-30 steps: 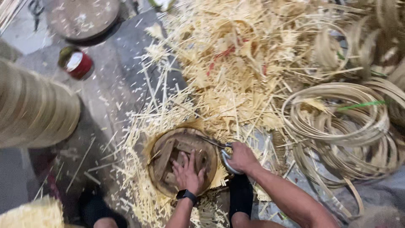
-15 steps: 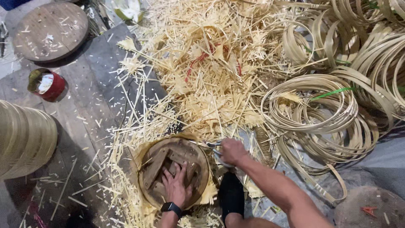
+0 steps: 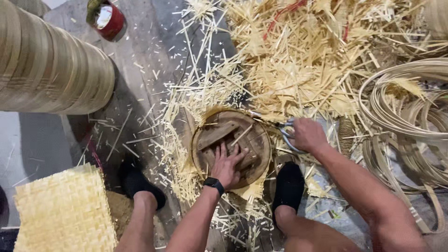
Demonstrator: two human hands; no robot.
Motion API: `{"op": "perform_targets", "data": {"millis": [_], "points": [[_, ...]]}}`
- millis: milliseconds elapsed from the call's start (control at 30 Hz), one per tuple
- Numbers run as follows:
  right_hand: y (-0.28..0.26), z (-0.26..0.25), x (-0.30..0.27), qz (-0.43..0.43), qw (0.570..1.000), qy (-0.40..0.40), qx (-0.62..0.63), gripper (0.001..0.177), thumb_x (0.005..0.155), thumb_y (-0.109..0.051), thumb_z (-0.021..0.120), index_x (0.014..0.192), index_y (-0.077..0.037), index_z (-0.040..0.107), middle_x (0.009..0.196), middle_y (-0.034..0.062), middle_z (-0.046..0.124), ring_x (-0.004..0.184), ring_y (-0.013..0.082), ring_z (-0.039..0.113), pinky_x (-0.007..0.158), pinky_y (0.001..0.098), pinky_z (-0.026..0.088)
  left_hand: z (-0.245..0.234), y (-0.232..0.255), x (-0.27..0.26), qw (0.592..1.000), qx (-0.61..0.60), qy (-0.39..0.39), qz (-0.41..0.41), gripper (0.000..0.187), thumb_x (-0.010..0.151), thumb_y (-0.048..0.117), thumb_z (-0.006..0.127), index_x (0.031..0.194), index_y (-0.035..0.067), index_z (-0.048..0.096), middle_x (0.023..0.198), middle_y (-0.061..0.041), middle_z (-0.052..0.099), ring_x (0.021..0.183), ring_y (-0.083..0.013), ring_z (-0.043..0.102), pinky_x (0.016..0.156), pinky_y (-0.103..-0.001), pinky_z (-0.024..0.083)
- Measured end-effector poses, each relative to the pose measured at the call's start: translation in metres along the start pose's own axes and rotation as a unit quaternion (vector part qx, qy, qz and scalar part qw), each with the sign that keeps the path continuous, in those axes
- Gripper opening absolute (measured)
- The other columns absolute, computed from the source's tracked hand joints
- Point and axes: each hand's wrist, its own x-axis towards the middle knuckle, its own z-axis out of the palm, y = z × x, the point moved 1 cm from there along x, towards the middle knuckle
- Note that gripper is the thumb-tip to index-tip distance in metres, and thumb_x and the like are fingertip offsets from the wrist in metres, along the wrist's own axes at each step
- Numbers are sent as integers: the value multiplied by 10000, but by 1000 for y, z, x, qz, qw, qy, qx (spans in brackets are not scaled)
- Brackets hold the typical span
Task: The person places a square woven mat onto a circular wooden mold and uses shears to trim the excess material around the edge. They then remove the trimmed mat and stack it with others, repeating the process with new mats.
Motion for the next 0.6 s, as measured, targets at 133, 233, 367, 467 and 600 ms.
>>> {"op": "perform_targets", "data": {"millis": [133,233,367,467,600], "points": [[-35,-4,35,5,994,-78,-70,595,754,-548,721,955,10,677,861,178,640,780,328,646,750,446,572,10,-9,0,999,30,-7,9,1031,652,81,805,1556,365,400,1624,-113,364,1514,-518,135,1250,-617,66],[-16,-6,28,94,967,-235,-16,444,972,-457,542,1048,-46,694,938,147,684,819,293,722,738,460,640,14,-19,-1,998,68,-15,9,1057,650,115,815,1583,343,375,1646,-96,340,1536,-473,128,1238,-634,50],[9,-13,4,10,993,-114,-40,448,889,-482,633,1030,-60,685,960,146,650,903,288,659,825,464,567,18,11,16,984,-10,26,-174,1165,708,528,800,1613,91,210,1658,-228,192,1531,-443,83,1206,-608,41],[-3,-12,15,7,994,-103,-22,560,850,-564,675,1010,-28,661,840,156,612,783,279,621,739,450,560,19,42,32,970,4,26,-241,1139,777,555,722,1577,-45,177,1620,-306,185,1487,-551,61,1212,-623,31],[-24,4,38,0,990,-118,-70,469,881,-497,662,1002,-44,674,840,109,608,781,238,603,706,411,567,27,41,19,985,21,119,-121,1055,782,416,736,1533,-132,238,1585,-353,297,1480,-607,126,1226,-605,98]]}}
